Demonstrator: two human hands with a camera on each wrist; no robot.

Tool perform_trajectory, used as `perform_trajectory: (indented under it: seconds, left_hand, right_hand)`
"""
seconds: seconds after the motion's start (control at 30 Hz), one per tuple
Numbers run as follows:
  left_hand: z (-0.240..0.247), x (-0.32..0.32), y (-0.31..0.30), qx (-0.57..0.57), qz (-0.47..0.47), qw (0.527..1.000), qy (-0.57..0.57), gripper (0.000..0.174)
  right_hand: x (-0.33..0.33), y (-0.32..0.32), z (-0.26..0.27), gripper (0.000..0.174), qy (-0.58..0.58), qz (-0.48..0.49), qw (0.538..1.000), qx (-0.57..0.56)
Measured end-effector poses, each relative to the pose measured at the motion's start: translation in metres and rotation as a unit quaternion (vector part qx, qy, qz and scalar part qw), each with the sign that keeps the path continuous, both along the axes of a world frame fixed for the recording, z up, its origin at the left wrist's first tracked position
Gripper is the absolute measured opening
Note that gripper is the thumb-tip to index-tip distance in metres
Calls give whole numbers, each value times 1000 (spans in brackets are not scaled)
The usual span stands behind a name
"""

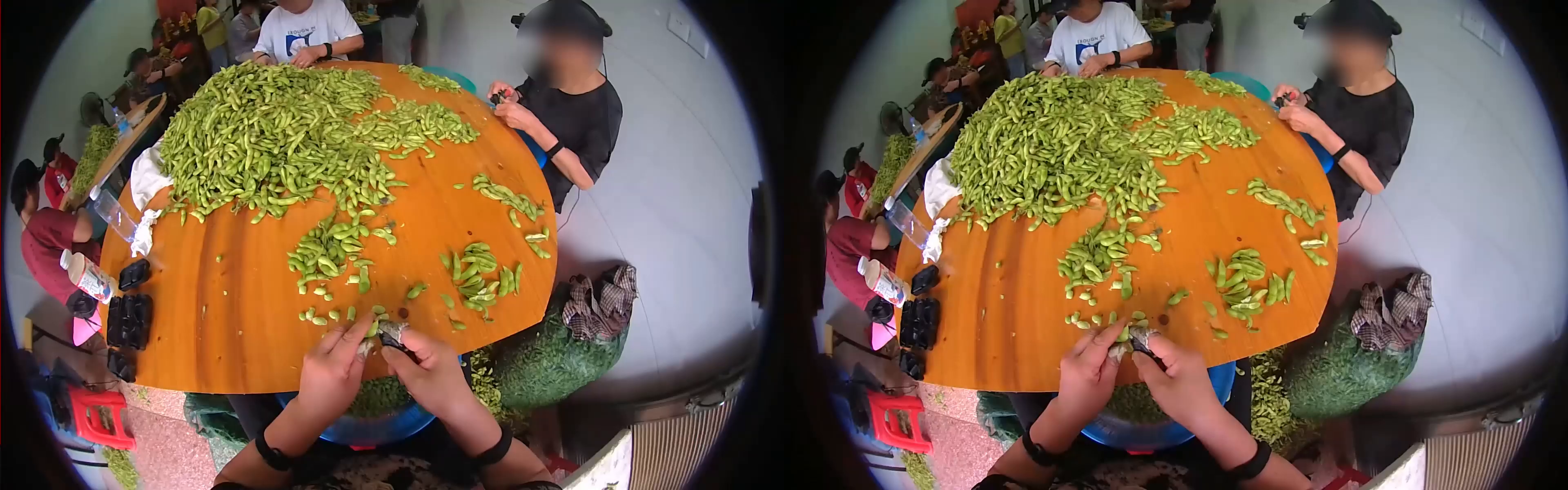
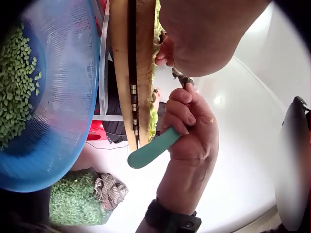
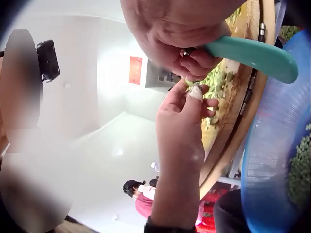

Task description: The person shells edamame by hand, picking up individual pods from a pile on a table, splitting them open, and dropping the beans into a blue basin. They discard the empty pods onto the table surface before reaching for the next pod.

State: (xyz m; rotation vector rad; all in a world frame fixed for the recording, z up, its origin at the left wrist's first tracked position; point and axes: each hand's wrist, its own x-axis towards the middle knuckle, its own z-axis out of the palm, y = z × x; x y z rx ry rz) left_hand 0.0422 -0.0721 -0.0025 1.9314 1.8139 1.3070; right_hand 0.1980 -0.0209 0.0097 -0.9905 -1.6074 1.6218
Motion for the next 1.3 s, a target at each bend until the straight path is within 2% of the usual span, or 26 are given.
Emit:
perform_trajectory:
  seconds: [0.07, 0.13, 0.2, 0.27, 0.33, 0.4, 0.73, 0.83, 0.9, 0.93, 1.0, 1.03, 1.1, 1.13, 1.2, 1.27, 1.3]
  left_hand:
    - [4, -2, -3, -13, -9, 999, -37, 47]
    - [6, -1, -6, -25, -19, 997, -76, 45]
    - [7, 3, -10, -61, 3, 996, -61, 44]
    - [6, 3, -10, -40, 5, 998, -54, 42]
    - [2, 2, -8, -20, 6, 999, -47, 41]
    - [-2, 0, -6, -26, -27, 990, -134, 37]
    - [-10, 1, -3, -41, -2, 990, -133, 29]
    - [-6, 0, -3, -65, -1, 984, -166, 28]
    - [2, 0, -4, -130, -16, 955, -268, 26]
    - [-1, -2, -4, -132, -16, 954, -268, 26]
    - [-7, -7, -3, -165, -39, 902, -398, 25]
    - [-5, -7, -3, -166, -40, 901, -398, 25]
    - [4, -8, 0, -211, -40, 840, -498, 25]
    - [3, -10, 1, -212, -41, 840, -499, 25]
    - [-1, -16, 3, -218, -40, 776, -590, 24]
    - [-2, -18, 5, -221, -46, 768, -599, 24]
    - [-2, -18, 6, -224, -53, 760, -608, 24]
  right_hand:
    - [2, 0, 8, 9, -21, 15, 1000, 14]
    - [5, 2, 18, 8, 43, 52, 978, -197]
    - [5, 2, 13, 8, 47, 63, 976, -203]
    - [3, 1, 10, 8, 52, 73, 974, -208]
    - [0, -1, 9, 9, 94, 29, 963, -251]
    - [0, 0, 5, 9, 102, 33, 959, -263]
    - [2, 13, -6, 10, 115, 69, 940, -313]
    - [2, 16, -3, 10, 108, 76, 935, -329]
    - [2, 17, -2, 12, 103, 77, 934, -334]
    - [3, 18, -1, 14, 99, 80, 933, -336]
    - [4, 19, -2, 16, 99, 90, 932, -338]
    - [4, 19, -3, 18, 98, 101, 930, -338]
    - [4, 20, 3, 17, 97, 94, 930, -341]
    - [4, 20, 5, 16, 95, 89, 930, -343]
    - [4, 23, 5, 15, 98, 95, 930, -341]
    - [4, 23, 7, 14, 101, 100, 930, -339]
    - [3, 21, 8, 12, 83, 83, 945, -305]
